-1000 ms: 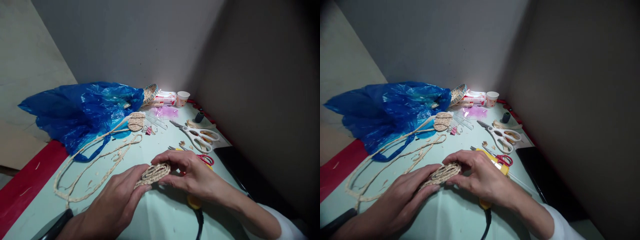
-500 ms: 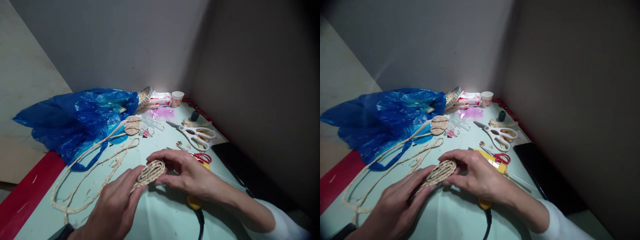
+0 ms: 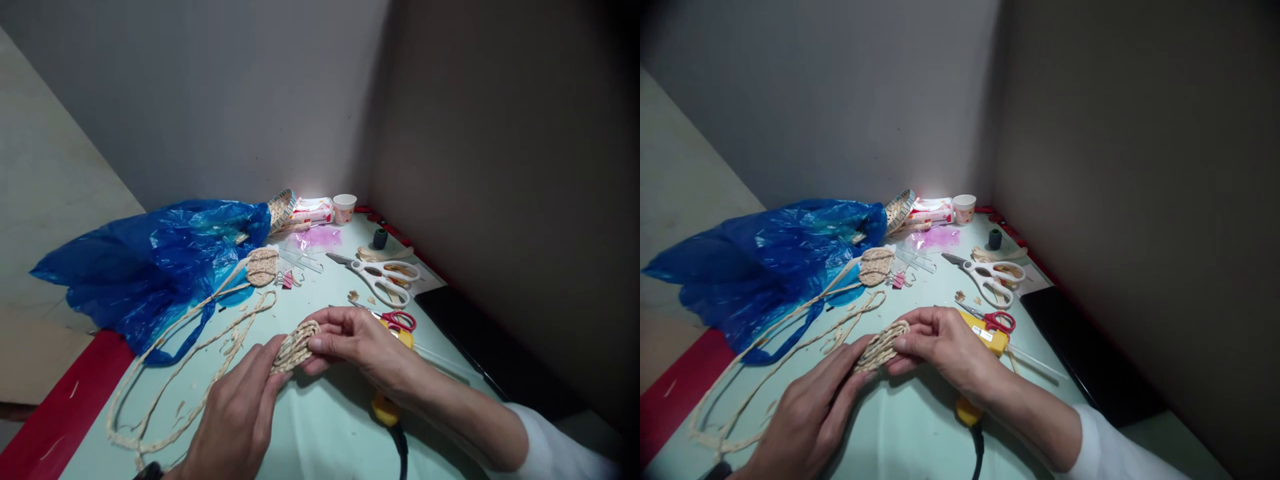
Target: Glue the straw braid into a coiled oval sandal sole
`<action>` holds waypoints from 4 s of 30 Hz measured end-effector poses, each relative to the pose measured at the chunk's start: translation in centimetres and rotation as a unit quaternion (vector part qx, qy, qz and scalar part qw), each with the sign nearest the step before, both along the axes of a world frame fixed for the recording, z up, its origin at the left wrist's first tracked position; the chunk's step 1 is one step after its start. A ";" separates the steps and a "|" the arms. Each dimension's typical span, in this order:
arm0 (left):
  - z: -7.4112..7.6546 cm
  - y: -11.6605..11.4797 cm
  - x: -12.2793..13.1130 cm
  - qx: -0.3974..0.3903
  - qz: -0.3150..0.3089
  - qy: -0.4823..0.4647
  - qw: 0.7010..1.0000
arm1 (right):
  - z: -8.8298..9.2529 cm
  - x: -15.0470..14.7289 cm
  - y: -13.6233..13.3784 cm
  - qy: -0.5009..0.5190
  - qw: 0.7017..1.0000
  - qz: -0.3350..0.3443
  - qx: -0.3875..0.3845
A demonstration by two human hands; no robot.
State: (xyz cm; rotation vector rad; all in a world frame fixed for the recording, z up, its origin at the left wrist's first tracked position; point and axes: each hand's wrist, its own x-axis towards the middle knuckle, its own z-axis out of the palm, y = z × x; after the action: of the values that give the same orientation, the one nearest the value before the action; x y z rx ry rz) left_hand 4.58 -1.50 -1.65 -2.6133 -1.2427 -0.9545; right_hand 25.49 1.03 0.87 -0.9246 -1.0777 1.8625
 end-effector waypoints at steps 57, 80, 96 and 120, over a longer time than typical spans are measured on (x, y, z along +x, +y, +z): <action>0.8 0.8 1.1 -0.039 0.034 -0.023 0.998 | 0.7 -1.7 2.9 -0.104 0.979 -0.080 0.153; 2.3 1.2 0.3 -0.547 0.050 -0.347 0.761 | 1.1 -1.2 2.9 -0.102 0.982 -0.081 0.134; 2.7 1.3 0.2 -0.567 0.050 -0.323 0.756 | 0.7 -1.4 2.8 -0.100 0.982 -0.074 0.140; 2.6 2.0 0.0 -0.553 0.049 -0.346 0.756 | 0.1 -1.4 2.7 -0.060 0.989 -0.074 0.112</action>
State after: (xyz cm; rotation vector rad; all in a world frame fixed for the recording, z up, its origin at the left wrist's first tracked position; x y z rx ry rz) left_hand 4.60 0.50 0.98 -2.8668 -2.8343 -1.6038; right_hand 24.10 3.72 0.99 -0.9654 -1.2280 1.5462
